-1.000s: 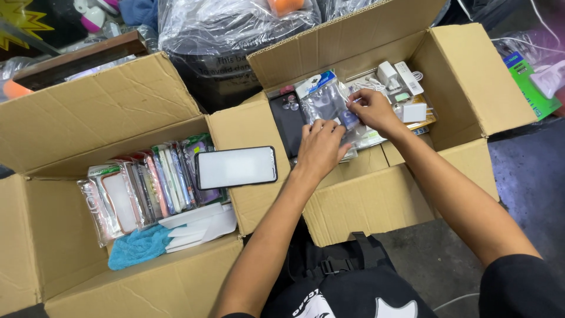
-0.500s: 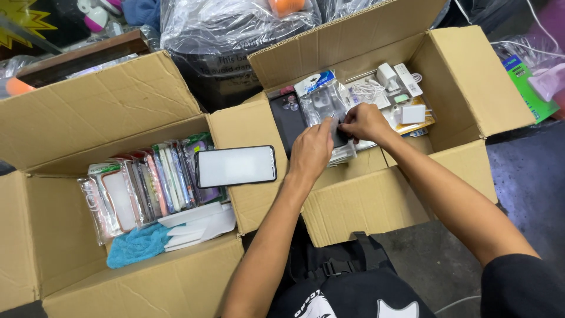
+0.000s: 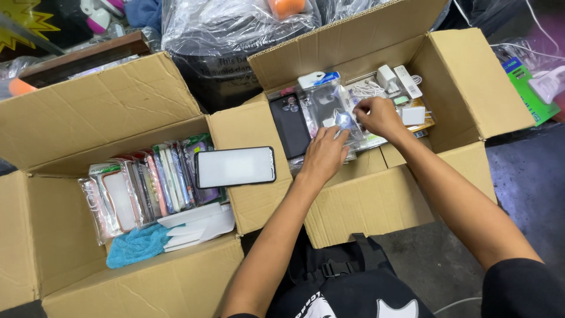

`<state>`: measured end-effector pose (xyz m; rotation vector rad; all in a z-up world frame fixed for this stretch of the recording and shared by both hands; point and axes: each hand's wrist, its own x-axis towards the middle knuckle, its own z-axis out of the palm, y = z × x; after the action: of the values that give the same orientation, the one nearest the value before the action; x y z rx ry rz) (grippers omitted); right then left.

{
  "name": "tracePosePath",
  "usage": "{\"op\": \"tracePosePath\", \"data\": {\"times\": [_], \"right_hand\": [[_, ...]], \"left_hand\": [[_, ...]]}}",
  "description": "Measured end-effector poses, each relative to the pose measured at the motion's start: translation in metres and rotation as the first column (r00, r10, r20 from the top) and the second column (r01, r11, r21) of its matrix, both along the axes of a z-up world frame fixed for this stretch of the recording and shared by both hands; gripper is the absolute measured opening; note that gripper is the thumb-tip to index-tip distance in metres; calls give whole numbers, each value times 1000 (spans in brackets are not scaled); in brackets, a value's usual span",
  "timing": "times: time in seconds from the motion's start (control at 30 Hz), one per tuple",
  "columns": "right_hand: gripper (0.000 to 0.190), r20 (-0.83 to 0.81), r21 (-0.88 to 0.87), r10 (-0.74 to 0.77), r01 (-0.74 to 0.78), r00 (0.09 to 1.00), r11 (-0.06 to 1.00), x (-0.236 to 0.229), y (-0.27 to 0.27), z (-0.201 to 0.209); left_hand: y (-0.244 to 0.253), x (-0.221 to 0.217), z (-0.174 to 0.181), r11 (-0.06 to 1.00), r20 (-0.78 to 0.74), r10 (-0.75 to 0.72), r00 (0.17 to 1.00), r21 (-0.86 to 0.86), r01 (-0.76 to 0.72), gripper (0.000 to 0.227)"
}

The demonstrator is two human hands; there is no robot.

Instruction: Sorting through boxes of phone cases and various mobile accessories.

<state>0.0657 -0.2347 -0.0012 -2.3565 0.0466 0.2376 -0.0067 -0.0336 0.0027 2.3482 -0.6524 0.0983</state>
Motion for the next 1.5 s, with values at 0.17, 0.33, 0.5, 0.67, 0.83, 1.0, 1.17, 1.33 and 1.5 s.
{"op": "tracePosePath", "data": {"times": [0.17, 0.33, 0.5, 0.67, 0.83, 1.0, 1.17, 1.33, 1.5], "right_hand": [[30, 474, -112, 261, -236, 841, 965, -19, 14, 33], [48, 324, -273, 570, -502, 756, 821, -20, 22, 17], [54, 171, -436, 558, -446, 812, 782, -30, 37, 24], [74, 106, -476, 577, -469, 810, 744, -26, 41, 30], [83, 83, -458, 653, -553, 753, 695, -16, 29, 6], [93, 36, -375, 655, -598, 755, 709, -5, 23, -4], [109, -52, -343, 619, -596, 784, 726, 5, 25, -13], [114, -58, -320, 614, -597, 788, 736, 9, 26, -12], [103, -100, -377, 607, -594, 789, 711, 9, 27, -14]], "left_hand": [[4, 11, -8, 994, -78, -43, 996, -104, 34, 31], [22, 30, 3, 975, -175, 57, 983, -200, -92, 28], [39, 54, 8, 988, -83, 144, 986, -49, -148, 31], [33, 59, 2, 974, 29, 110, 993, 195, -114, 51], [26, 72, -36, 933, 117, 145, 982, 314, -176, 58], [18, 77, -19, 889, -32, 190, 981, 429, -158, 54], [8, 93, -46, 903, 105, 111, 988, 404, -144, 48], [9, 103, -47, 907, -2, 102, 995, 410, -92, 51], [3, 102, -57, 949, 119, 138, 983, 270, -166, 49]]}}
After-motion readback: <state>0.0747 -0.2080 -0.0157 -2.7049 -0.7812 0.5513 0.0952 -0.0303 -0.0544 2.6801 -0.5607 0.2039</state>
